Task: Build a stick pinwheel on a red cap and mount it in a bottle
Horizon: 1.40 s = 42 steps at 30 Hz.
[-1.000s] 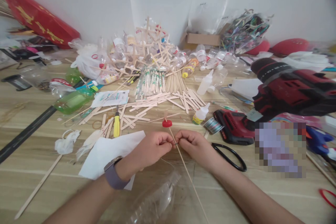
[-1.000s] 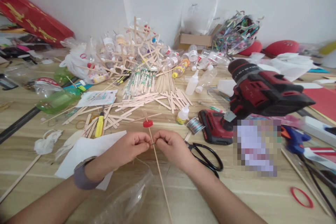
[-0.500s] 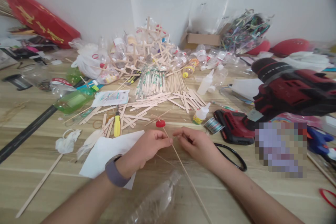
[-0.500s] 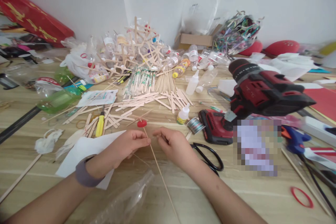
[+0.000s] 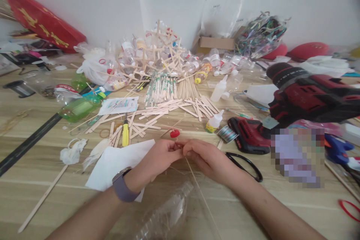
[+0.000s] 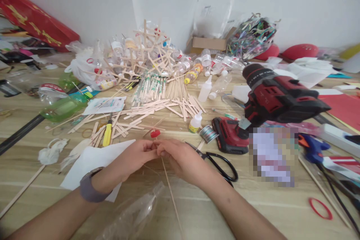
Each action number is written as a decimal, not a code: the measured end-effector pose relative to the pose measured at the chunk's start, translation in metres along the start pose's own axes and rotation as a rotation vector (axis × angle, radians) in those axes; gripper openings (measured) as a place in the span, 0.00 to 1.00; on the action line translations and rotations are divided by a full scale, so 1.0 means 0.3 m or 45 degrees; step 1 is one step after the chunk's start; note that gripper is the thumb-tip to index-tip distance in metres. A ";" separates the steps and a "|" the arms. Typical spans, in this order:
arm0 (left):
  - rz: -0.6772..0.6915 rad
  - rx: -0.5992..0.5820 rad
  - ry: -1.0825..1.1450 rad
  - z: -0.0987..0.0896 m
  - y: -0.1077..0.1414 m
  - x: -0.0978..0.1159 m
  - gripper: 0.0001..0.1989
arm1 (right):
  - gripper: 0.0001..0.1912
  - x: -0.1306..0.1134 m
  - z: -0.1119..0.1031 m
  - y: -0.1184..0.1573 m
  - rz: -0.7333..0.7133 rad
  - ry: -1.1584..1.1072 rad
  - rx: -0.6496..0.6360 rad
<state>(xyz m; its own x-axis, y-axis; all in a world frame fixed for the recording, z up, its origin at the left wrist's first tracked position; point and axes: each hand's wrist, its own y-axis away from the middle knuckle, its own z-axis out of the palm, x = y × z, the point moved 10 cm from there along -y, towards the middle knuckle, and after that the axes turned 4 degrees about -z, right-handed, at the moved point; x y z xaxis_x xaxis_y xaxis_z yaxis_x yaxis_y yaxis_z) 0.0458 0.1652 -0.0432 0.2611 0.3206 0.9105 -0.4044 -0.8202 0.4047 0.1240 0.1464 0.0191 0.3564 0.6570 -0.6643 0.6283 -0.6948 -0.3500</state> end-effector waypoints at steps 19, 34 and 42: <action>-0.292 -0.079 0.584 0.063 0.043 -0.053 0.08 | 0.11 0.049 0.015 0.023 0.138 -0.190 0.080; -0.193 0.053 0.242 0.033 0.038 -0.055 0.11 | 0.06 0.122 0.013 0.041 0.369 -0.428 0.307; -0.149 0.130 0.014 0.007 0.049 -0.029 0.12 | 0.07 0.115 -0.008 0.037 0.371 -0.345 0.372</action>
<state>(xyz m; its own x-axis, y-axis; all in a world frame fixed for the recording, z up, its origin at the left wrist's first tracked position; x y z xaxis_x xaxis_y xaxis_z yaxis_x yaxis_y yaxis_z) 0.0395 0.1493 -0.0454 0.2913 0.4215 0.8588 -0.2801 -0.8208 0.4978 0.1451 0.1621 -0.0062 0.2714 0.3505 -0.8964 0.2950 -0.9168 -0.2691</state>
